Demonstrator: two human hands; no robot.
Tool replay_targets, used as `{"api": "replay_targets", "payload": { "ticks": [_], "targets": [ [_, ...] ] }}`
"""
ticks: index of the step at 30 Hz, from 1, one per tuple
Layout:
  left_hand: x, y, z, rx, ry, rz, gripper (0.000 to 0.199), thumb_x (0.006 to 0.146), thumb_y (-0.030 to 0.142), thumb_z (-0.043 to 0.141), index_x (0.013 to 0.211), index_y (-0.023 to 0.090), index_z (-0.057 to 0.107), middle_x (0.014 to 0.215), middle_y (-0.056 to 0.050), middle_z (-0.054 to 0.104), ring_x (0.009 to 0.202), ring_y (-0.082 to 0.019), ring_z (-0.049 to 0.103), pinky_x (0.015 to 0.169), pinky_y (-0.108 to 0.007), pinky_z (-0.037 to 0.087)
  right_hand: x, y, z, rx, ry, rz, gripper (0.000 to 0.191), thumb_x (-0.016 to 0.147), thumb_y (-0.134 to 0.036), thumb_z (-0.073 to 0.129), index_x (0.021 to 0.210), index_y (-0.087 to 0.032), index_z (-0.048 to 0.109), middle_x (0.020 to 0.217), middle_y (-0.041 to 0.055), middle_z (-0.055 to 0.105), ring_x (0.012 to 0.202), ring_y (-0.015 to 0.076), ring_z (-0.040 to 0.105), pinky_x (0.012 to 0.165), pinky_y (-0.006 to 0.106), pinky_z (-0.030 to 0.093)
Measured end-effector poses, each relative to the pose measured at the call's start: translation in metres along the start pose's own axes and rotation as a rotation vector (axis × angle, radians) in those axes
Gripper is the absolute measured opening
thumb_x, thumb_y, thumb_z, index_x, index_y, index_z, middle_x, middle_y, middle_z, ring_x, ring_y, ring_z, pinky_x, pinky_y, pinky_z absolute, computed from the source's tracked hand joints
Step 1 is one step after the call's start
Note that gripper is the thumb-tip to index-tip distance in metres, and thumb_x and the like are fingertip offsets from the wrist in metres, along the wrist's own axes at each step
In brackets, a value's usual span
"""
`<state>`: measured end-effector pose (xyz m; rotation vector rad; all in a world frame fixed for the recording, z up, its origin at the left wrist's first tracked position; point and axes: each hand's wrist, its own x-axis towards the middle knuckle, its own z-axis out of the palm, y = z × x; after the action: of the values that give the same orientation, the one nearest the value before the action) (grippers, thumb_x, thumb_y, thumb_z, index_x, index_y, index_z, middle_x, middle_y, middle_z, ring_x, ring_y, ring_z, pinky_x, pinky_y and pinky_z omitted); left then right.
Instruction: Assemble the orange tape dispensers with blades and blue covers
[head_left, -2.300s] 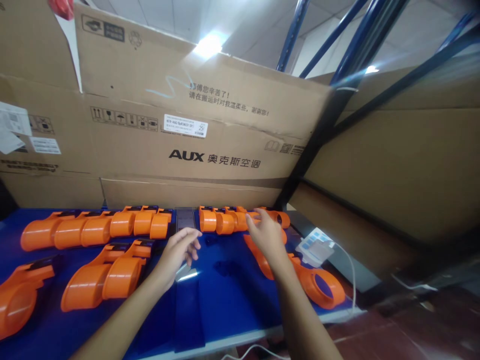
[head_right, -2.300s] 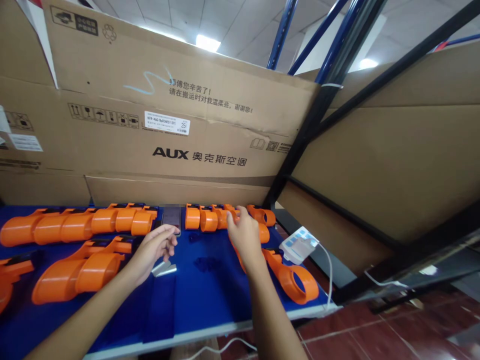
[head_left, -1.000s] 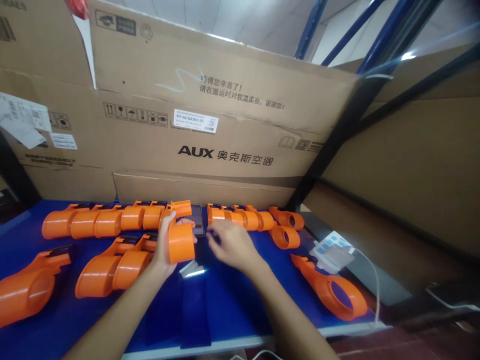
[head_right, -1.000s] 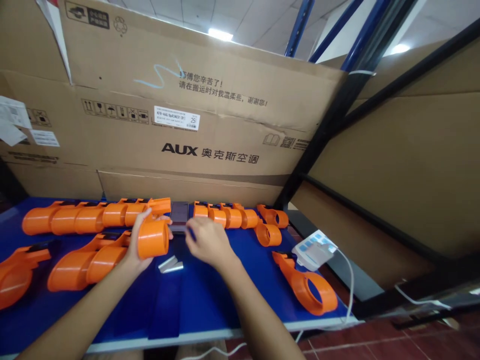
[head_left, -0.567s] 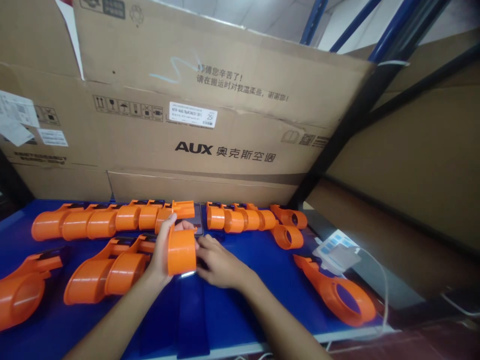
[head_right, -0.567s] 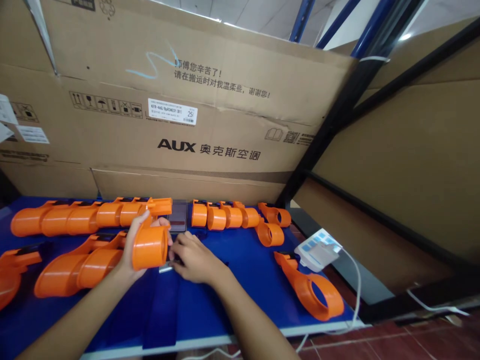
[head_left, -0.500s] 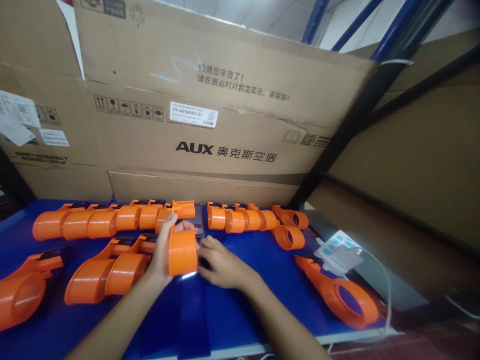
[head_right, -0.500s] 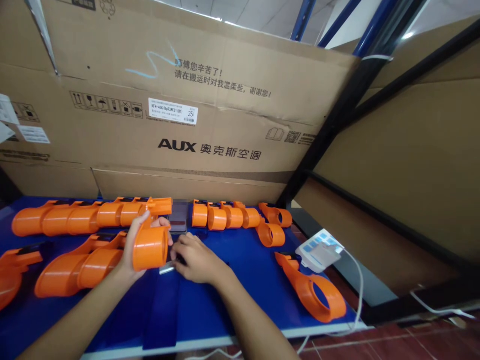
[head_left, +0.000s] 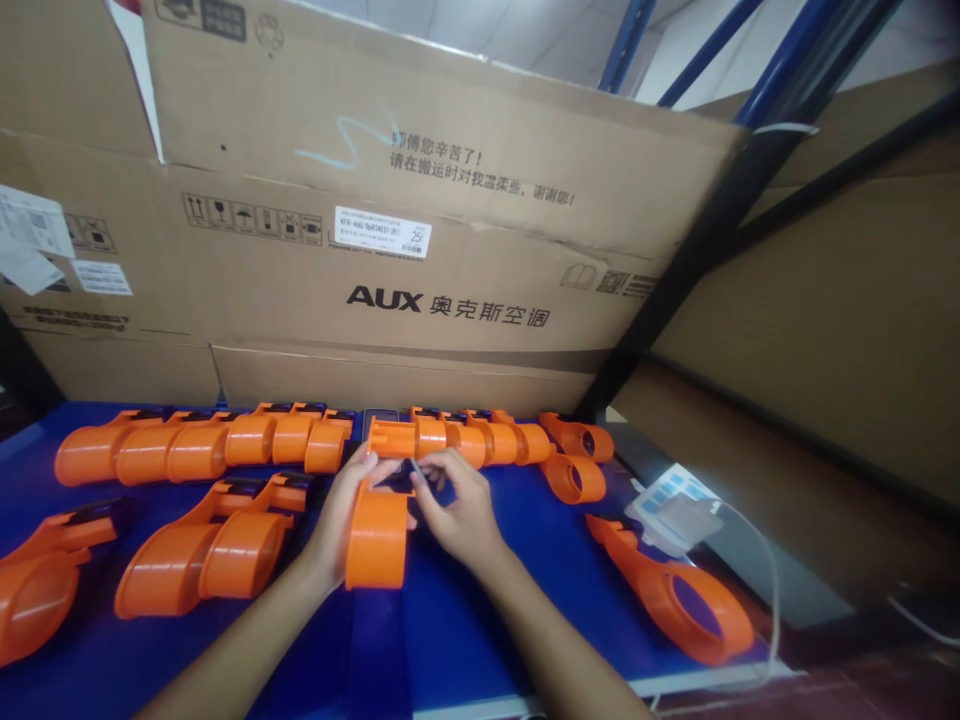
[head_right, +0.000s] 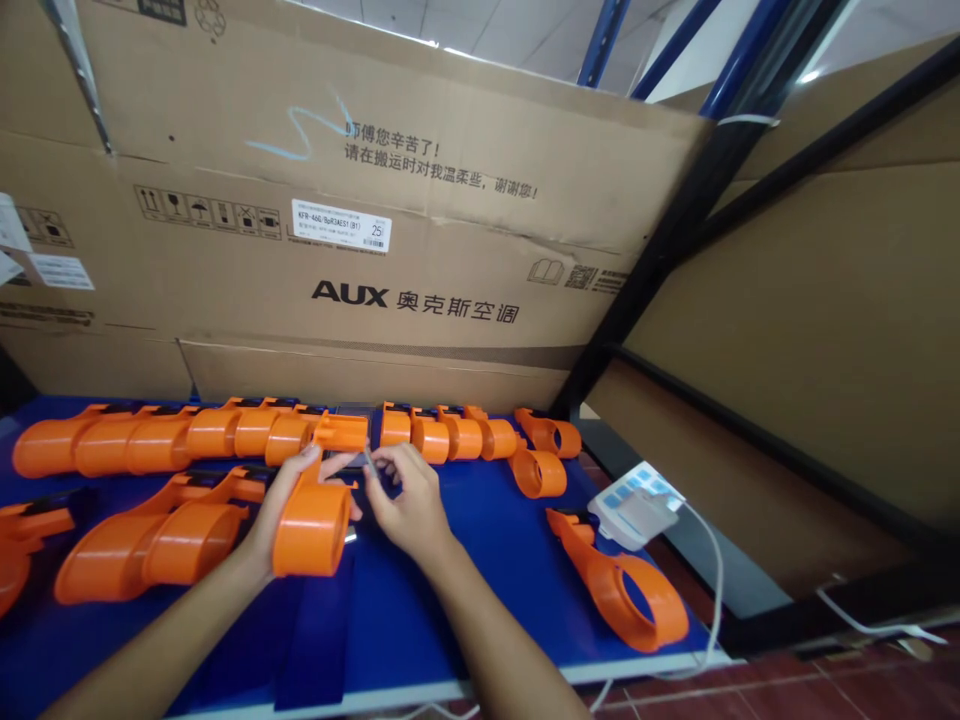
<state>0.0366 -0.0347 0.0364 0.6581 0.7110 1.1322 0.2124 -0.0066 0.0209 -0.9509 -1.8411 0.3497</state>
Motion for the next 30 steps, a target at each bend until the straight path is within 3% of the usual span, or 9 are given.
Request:
{"api": "replay_targets", "payload": {
  "ticks": [4, 8, 15, 25, 30],
  "targets": [
    [0.002, 0.002, -0.007, -0.094, -0.088, -0.135, 0.066, 0.085, 0.069, 0.054, 0.121, 0.014, 0.064, 0.063, -0.009, 0.072, 0.044, -0.021, 0.066, 0.042, -0.025, 0.047, 0.001, 0.001, 0.001, 0.064, -0.093, -0.044, 0.032, 0.091, -0.033, 0.069, 0.121, -0.022, 0.066, 0.100, 0.0077, 0.070, 0.087, 0.0208, 0.064, 0.078, 0.034, 0.054],
    [0.003, 0.006, -0.013, -0.097, -0.110, -0.152, 0.068, 0.084, 0.072, 0.053, 0.121, 0.016, 0.063, 0.066, -0.010, 0.073, 0.042, -0.022, 0.065, 0.041, -0.028, 0.047, 0.002, 0.003, 0.001, 0.192, -0.130, -0.050, 0.043, 0.091, -0.034, 0.069, 0.133, -0.025, 0.064, 0.107, 0.0075, 0.069, 0.088, 0.0202, 0.063, 0.081, 0.037, 0.055],
    [0.007, 0.003, -0.017, -0.073, -0.202, -0.182, 0.073, 0.085, 0.073, 0.048, 0.118, 0.011, 0.067, 0.065, -0.014, 0.073, 0.041, -0.020, 0.063, 0.040, -0.025, 0.043, 0.004, 0.005, 0.013, 0.545, -0.001, 0.242, 0.037, 0.087, -0.039, 0.075, 0.119, -0.023, 0.065, 0.088, 0.0027, 0.070, 0.078, 0.0172, 0.067, 0.076, 0.032, 0.057],
    [0.007, 0.000, -0.016, -0.078, -0.199, -0.187, 0.071, 0.085, 0.071, 0.052, 0.115, 0.009, 0.068, 0.064, -0.013, 0.073, 0.042, -0.019, 0.062, 0.040, -0.023, 0.040, 0.006, 0.002, 0.008, 0.619, 0.005, 0.344, 0.026, 0.082, -0.038, 0.080, 0.099, -0.021, 0.070, 0.081, 0.0015, 0.068, 0.068, 0.0145, 0.063, 0.052, 0.023, 0.052],
    [0.007, 0.002, -0.015, -0.087, -0.150, -0.183, 0.072, 0.086, 0.071, 0.051, 0.121, 0.011, 0.066, 0.067, -0.014, 0.074, 0.042, -0.021, 0.064, 0.040, -0.026, 0.045, 0.009, 0.005, 0.006, 0.682, 0.099, 0.379, 0.025, 0.081, -0.036, 0.081, 0.095, -0.020, 0.068, 0.083, 0.0025, 0.069, 0.068, 0.0137, 0.062, 0.052, 0.023, 0.052]
  ]
}}
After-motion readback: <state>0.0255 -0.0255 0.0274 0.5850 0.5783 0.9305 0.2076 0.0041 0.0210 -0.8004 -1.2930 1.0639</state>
